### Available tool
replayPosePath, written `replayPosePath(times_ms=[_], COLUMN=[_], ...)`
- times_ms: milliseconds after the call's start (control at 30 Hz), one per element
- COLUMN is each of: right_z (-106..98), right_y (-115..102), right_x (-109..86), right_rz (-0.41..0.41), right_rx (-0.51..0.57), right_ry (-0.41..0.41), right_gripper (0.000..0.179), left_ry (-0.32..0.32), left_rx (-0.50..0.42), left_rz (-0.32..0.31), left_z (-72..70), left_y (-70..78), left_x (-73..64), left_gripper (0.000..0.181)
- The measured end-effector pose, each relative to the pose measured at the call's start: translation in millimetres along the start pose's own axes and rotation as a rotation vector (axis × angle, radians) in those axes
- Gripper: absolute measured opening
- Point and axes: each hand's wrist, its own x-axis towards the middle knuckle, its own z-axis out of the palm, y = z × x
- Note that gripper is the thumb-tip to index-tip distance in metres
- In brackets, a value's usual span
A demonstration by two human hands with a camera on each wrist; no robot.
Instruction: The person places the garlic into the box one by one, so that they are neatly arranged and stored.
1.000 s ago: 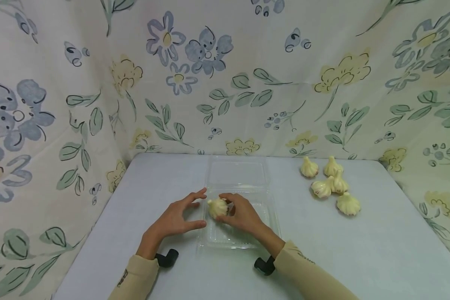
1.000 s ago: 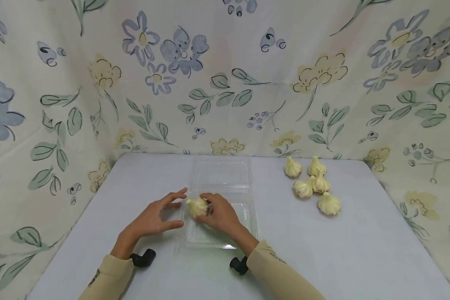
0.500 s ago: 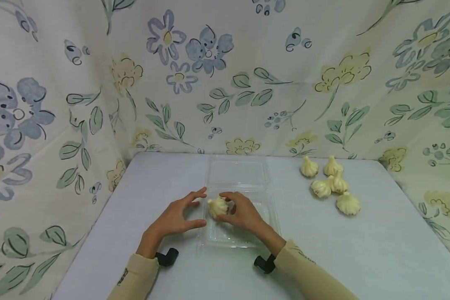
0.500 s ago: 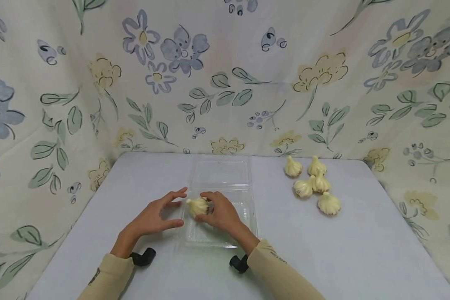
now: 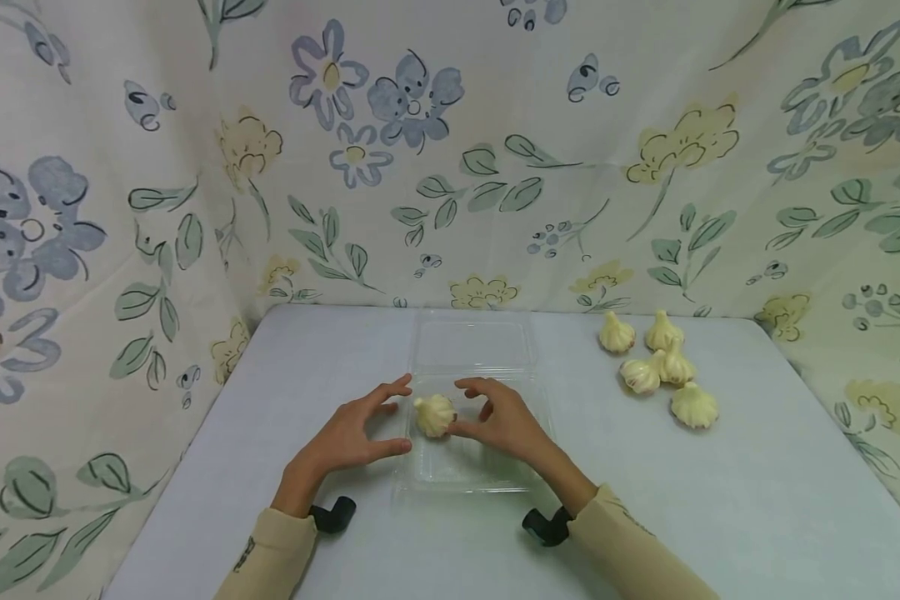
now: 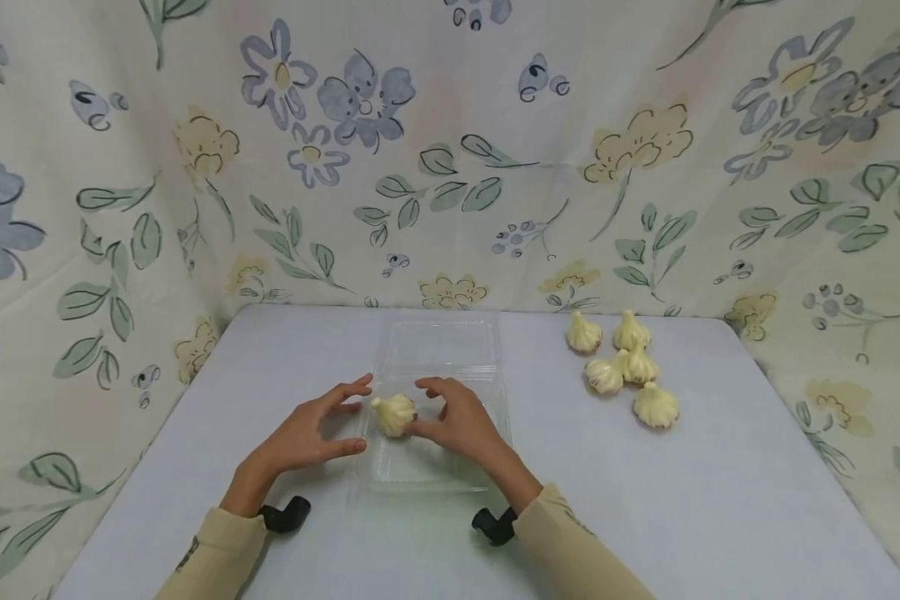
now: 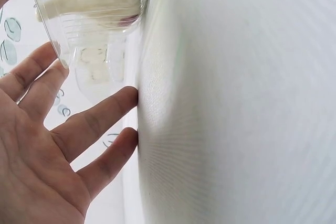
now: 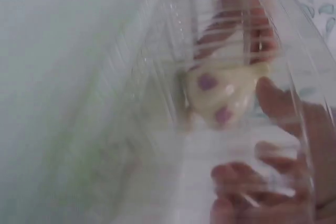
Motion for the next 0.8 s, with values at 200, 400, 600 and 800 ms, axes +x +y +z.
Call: replayPosePath(times_ms=[200, 400, 600, 800], right_z=[-15.3, -25.9, -30.0, -31.8], right_y=[8.0, 11.7, 14.4, 17.3], right_x=[-9.4, -19.8, -25.3, -30.8], right_rz=[0.0, -0.027, -0.05, -0.091], right_rx=[-0.001, 0.019, 0.019, 0.038], right_ry=[0.02, 0.054, 0.103, 0.15], right_gripper=[0.062, 0.059, 0.055, 0.051], left_ry=[0.005, 0.01, 0.02, 0.028], left_rx=[0.006, 0.019, 0.04, 0.043], left_rz=[-0.005, 0.003, 0.002, 0.007], left_z=[0.4, 1.2, 2.2, 3.7], left_y=[0.2, -0.1, -0.2, -0.5], left_x=[-0.2, 0.6, 1.0, 1.3], left_gripper=[0.089, 0.089, 0.09, 0.089])
